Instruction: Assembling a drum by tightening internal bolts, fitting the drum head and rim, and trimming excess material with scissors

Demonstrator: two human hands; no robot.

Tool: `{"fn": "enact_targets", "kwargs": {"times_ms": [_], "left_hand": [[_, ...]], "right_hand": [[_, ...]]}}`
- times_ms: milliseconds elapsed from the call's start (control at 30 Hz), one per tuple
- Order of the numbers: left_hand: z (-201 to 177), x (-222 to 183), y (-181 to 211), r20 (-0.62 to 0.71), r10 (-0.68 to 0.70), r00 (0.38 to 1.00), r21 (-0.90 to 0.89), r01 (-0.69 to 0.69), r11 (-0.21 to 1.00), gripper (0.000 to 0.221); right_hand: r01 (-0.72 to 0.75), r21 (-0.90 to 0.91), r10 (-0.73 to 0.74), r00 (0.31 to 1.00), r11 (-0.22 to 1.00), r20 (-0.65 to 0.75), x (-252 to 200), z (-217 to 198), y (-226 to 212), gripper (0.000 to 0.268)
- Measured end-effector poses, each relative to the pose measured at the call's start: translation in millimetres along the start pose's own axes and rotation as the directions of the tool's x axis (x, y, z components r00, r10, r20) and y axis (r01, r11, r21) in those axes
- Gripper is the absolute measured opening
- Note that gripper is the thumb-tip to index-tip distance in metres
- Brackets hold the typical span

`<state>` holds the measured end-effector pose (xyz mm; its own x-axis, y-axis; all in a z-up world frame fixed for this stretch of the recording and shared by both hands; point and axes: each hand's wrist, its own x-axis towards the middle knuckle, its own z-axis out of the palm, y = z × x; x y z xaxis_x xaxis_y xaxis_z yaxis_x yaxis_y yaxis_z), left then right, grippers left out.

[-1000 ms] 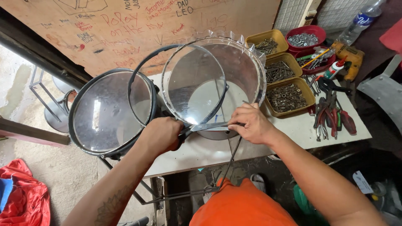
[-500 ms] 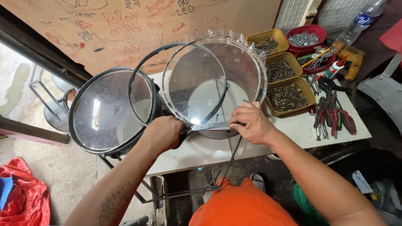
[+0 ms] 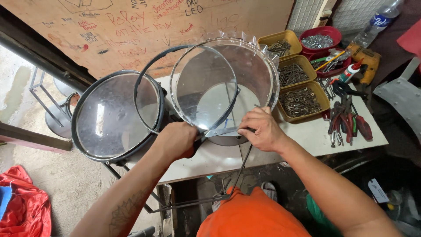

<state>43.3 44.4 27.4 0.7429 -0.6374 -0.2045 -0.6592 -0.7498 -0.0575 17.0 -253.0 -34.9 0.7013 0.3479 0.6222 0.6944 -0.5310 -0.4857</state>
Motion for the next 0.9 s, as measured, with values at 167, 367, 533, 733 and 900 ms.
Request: {"fn": "enact_targets", "kwargs": {"times_ms": [167,367,533,733,900], "left_hand": [[10.2,1.4,-1.8,-0.029,0.004,1.0,0.024,-0.003,1.0,0.021],[16.0,-0.5,-0.7,-0.043,0.026,0.999,0.036,-0.024,0.999,0.02],[2.0,-4.0,23.5,-0.115,0.059,0.992,0.101,-0.047,0.994,0.014],[14.7,-0.9,17.4,-0.117,0.058,0.991,0.066,-0.051,0.997,0.013],[29.2,0.9,11.6,-0.141,0.023,0.99,0.047,-0.017,0.999,0.016]], "right_hand": [[-0.015,-0.002,0.015,1.0,1.0,-0.016,-0.5,1.5,0.5,0.011],[-0.029,0.001,0.029,0.999,1.0,-0.031,-0.9,2.3,0.6,0.011],[-0.01,0.007,0.01,0.999,1.0,-0.049,-0.7,4.8,-0.6,0.01],[-0.002,0.002,0.003,0.998,1.0,-0.07,-2.1,7.6,-0.1,0.009],[-0.006,0.013,0.006,0.998,1.0,-0.061,-3.9,9.5,1.1,0.008]]}}
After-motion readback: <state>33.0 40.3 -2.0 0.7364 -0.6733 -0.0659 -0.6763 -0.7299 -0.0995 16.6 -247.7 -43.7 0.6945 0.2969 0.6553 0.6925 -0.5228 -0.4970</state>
